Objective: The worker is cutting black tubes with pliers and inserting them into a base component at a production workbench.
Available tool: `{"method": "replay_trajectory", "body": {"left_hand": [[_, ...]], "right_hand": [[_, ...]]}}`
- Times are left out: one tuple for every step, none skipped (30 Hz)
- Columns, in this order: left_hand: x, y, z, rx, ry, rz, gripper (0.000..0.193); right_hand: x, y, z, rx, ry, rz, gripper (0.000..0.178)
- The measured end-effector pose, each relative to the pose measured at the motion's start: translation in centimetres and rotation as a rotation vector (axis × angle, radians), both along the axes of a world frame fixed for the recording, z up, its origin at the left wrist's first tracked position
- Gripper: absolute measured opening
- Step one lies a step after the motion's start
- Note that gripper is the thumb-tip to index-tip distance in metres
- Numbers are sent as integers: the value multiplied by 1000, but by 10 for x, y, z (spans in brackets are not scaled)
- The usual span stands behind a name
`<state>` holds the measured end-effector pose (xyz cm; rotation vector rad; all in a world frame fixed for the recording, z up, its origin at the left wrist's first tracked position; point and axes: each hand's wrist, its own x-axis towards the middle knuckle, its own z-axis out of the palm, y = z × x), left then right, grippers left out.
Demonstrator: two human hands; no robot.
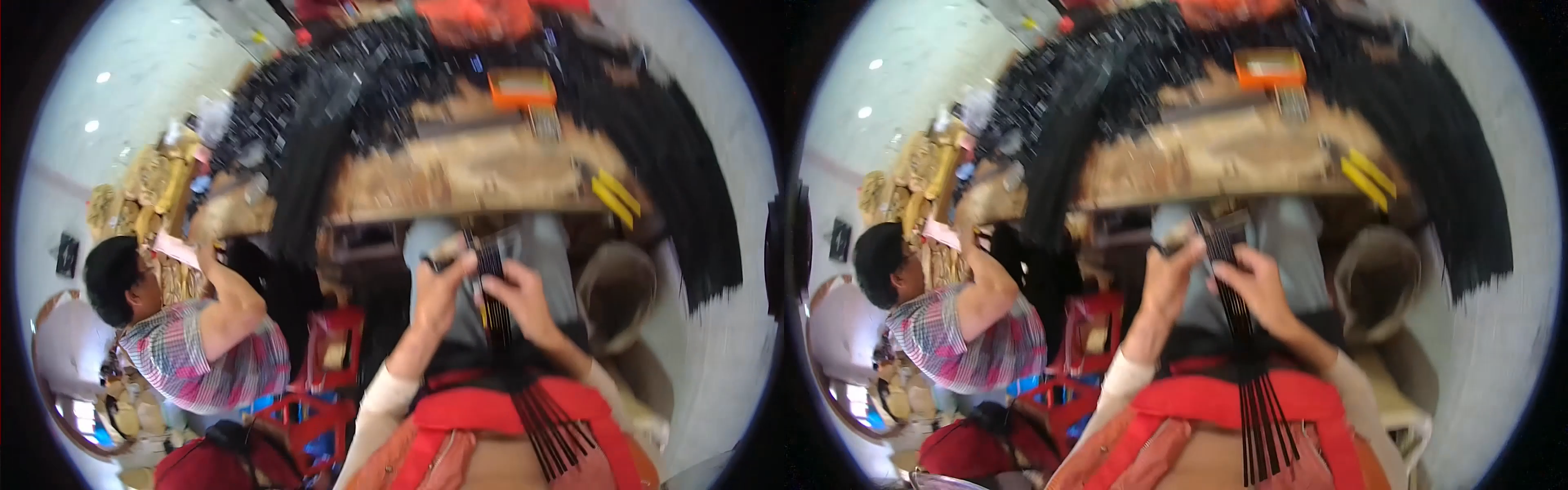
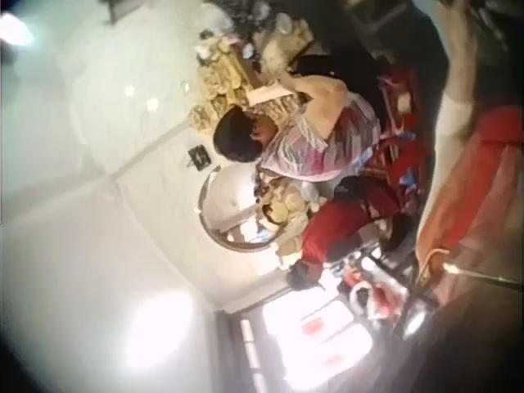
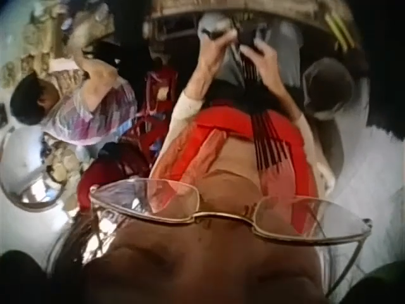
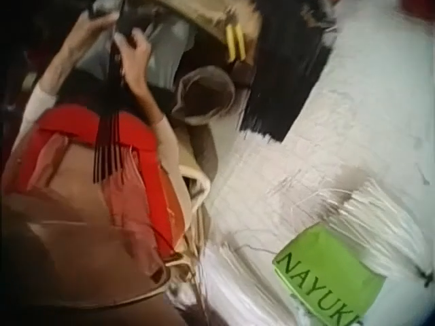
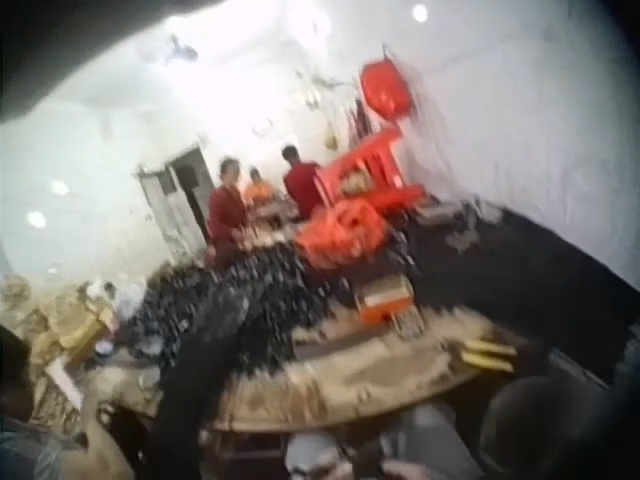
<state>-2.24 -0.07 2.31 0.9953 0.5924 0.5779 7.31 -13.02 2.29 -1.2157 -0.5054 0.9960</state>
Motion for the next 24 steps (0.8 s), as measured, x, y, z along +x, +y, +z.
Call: {"method": "replay_trajectory", "body": {"left_hand": [[0, -2, 3, -18, -27, -15, 38], [-2, -5, 6, -23, -66, -20, 38], [2, -4, 6, -76, -73, -44, 37], [1, -3, 4, -124, -79, -63, 36], [-1, -1, -4, -166, -117, -107, 34], [-4, -2, -6, -173, -114, -111, 34], [-6, -3, -5, -212, -116, -149, 34], [-7, -3, -4, -249, -119, -188, 35], [-13, -5, -6, -260, -140, -196, 36], [-16, -6, -7, -257, -141, -195, 36], [-17, -7, -8, -252, -144, -180, 37], [-19, -9, -6, -247, -144, -165, 37], [-19, -11, -4, -245, -141, -165, 37], [-19, -14, -2, -256, -127, -146, 37], [-18, -15, 2, -264, -116, -127, 36], [-20, -13, -4, -262, -113, -128, 36], [-23, -9, -18, -260, -90, -190, 39], [-21, -5, -21, -256, -70, -252, 42], [-22, -2, -23, -226, -43, -276, 42], [-22, 1, -25, -225, -42, -276, 42], [-21, 2, -25, -230, -51, -278, 41], [-20, 3, -25, -236, -60, -280, 40], [-20, 3, -25, -238, -59, -282, 40], [-19, 2, -22, -236, -83, -280, 38]], "right_hand": [[-1, -3, 5, -37, 13, -5, 12], [-3, -4, 4, -61, 14, -2, 13], [1, -4, 0, -34, 26, -7, 14], [2, -5, -3, -2, 39, -7, 15], [4, -8, -5, -24, 61, 35, 18], [5, -9, -11, -31, 64, 30, 18], [5, -11, -17, 27, 140, 76, 19], [7, -12, -22, 88, 214, 121, 21], [6, -14, -25, 91, 286, 169, 23], [5, -14, -26, 93, 284, 171, 23], [4, -15, -27, 91, 287, 174, 23], [2, -15, -26, 90, 291, 178, 22], [-1, -16, -25, 92, 293, 178, 22], [-3, -17, -22, 67, 239, 161, 21], [-5, -17, -19, 45, 183, 143, 21], [-6, -17, -19, 47, 185, 143, 21], [-7, -18, -20, 49, 209, 131, 20], [-5, -16, -19, 53, 228, 121, 19], [-2, -15, -17, 55, 228, 122, 19], [0, -13, -15, 50, 208, 127, 18], [1, -12, -13, 43, 189, 130, 17], [1, -11, -13, 42, 190, 127, 17], [1, -11, -14, 36, 163, 119, 17], [1, -10, -14, 32, 131, 111, 17]]}}
